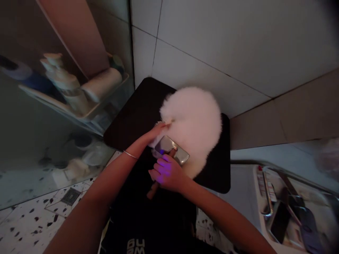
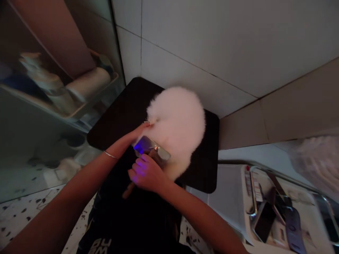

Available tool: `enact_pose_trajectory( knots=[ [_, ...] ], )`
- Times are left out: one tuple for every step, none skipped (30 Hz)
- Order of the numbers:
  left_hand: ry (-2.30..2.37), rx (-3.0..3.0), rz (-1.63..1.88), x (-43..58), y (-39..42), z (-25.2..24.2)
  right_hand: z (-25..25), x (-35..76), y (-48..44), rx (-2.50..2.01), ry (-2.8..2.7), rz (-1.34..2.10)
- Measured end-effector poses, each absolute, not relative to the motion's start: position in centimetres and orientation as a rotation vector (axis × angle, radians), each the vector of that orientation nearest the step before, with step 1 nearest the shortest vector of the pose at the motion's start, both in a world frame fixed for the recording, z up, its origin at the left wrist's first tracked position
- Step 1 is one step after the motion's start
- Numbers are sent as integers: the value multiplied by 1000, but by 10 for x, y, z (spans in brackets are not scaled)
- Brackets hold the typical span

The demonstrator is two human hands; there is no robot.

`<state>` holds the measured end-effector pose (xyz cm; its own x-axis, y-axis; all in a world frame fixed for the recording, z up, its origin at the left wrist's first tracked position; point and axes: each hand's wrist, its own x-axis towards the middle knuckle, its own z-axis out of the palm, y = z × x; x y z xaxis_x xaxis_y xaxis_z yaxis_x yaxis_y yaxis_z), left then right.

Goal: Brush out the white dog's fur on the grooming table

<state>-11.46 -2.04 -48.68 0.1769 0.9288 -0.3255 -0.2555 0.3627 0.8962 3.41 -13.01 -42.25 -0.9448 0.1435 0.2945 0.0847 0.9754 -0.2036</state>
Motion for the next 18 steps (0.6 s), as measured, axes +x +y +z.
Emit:
enact_pose_trajectory(
  knots=[
    [1052,812,971,-114,-21,-487,-424,33,-128,-157,-2824,249],
    [1053,821,962,-114,-22,-486,-424,34,-128,-111,-2827,312],
    [1058,838,955,-114,-22,-485,-420,36,-131,-48,-2816,438],
    [1065,854,948,-114,-24,-484,-414,40,-135,1,-2794,593],
    [1071,864,943,-114,-25,-483,-405,45,-139,29,-2759,774],
    [1077,863,941,-114,-26,-481,-396,49,-143,21,-2703,962],
    [1088,848,941,-114,-27,-479,-387,53,-146,6,-2634,1148],
    [1101,823,943,-115,-28,-477,-379,56,-147,32,-2559,1344],
    [1108,792,947,-115,-28,-475,-373,57,-147,96,-2480,1527],
    [1110,762,954,-115,-29,-474,-371,56,-145,199,-2409,1666],
    [1110,739,964,-114,-29,-472,-373,54,-141,295,-2359,1719],
    [1102,725,967,-114,-28,-471,-377,50,-137,331,-2358,1657],
    [1092,723,961,-114,-28,-470,-384,46,-133,271,-2414,1468],
    [1092,731,952,-113,-27,-470,-393,41,-128,122,-2482,1194],
    [1102,745,948,-113,-27,-470,-403,36,-125,-50,-2526,908],
    [1119,764,948,-112,-26,-470,-411,33,-123,-179,-2549,681],
    [1142,786,943,-112,-25,-470,-418,31,-124,-246,-2570,549],
    [1158,807,940,-112,-24,-470,-422,32,-127,-235,-2595,525]
  ],
)
